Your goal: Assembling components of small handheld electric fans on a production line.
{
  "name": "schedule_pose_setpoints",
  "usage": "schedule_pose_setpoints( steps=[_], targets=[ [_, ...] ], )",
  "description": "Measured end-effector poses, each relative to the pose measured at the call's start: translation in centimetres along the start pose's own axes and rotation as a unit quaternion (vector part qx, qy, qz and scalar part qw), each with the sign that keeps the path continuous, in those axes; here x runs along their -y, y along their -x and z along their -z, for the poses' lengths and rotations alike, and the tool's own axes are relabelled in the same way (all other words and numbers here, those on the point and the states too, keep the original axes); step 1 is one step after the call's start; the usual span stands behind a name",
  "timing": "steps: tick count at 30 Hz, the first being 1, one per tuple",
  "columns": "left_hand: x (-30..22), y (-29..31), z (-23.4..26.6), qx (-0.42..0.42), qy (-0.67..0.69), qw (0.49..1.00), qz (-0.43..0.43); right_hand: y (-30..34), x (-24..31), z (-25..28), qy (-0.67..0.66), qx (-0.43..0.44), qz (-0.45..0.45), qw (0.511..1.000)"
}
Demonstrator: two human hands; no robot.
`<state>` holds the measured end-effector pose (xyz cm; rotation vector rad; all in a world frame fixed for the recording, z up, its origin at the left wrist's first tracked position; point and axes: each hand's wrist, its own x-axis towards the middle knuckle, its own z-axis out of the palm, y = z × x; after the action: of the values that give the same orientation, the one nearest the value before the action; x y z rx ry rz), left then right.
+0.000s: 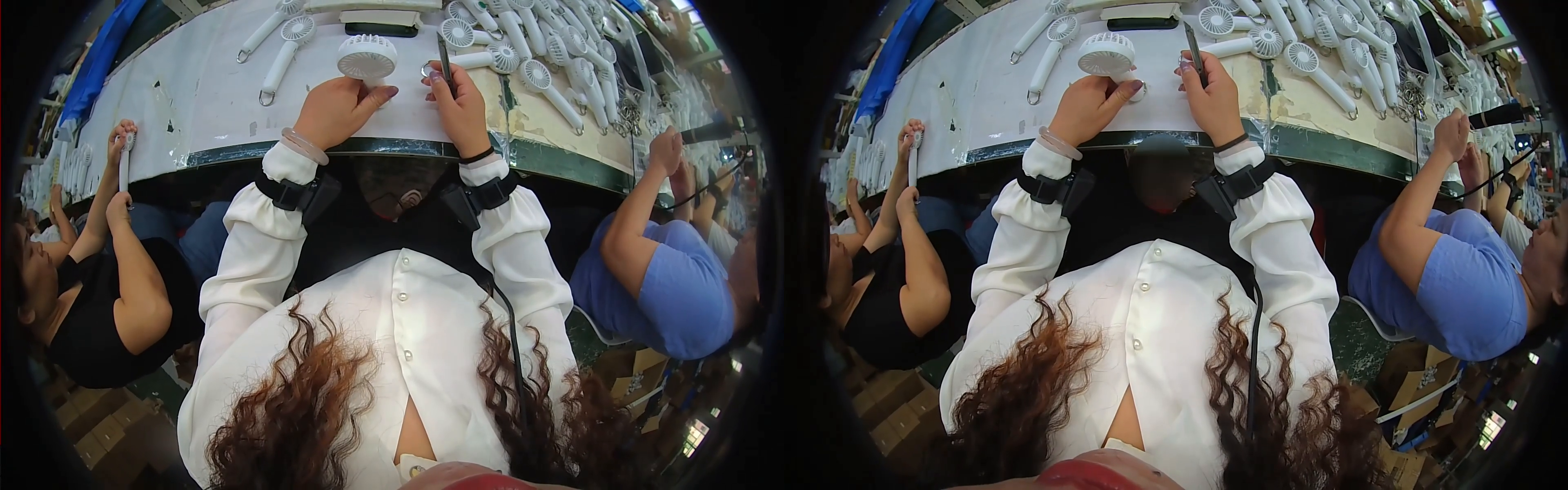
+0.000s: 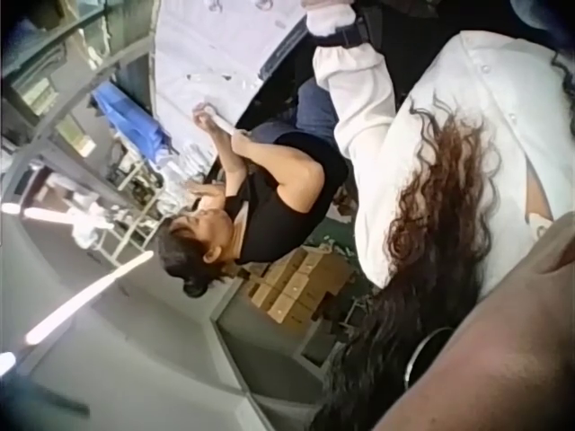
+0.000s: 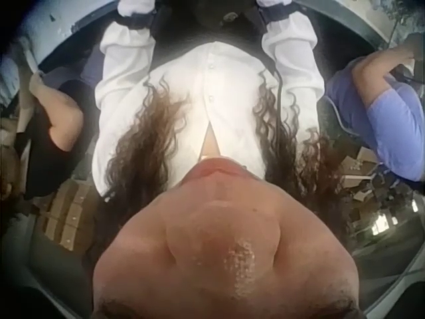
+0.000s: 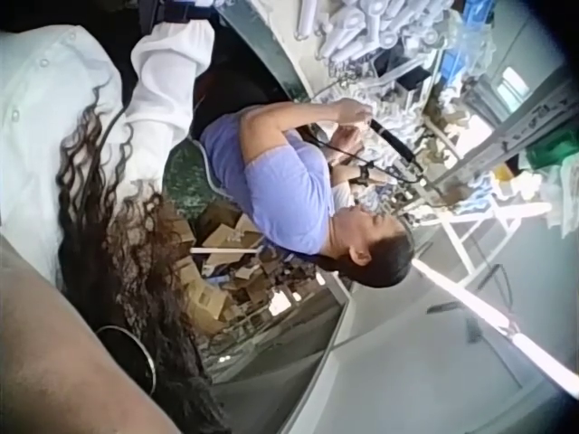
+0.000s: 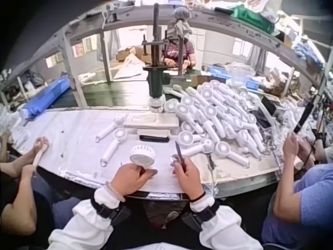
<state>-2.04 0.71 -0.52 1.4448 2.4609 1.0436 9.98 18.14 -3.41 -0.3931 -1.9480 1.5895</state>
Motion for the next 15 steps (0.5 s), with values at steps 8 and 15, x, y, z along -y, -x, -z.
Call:
schedule_pose_setpoints(
  steps=[8,15],
  targets=[
    [0.4,-1.3,-0.6,-0.001,-0.06,0.998,-0.001,0.1,0.3,0.0,0.002,0.001,0.0,1.0],
    [0.8,-2.6,-0.7,0.017,-0.075,0.997,0.018,0.2,0.2,0.0,-0.002,-0.004,0.006,1.0]
  ],
)
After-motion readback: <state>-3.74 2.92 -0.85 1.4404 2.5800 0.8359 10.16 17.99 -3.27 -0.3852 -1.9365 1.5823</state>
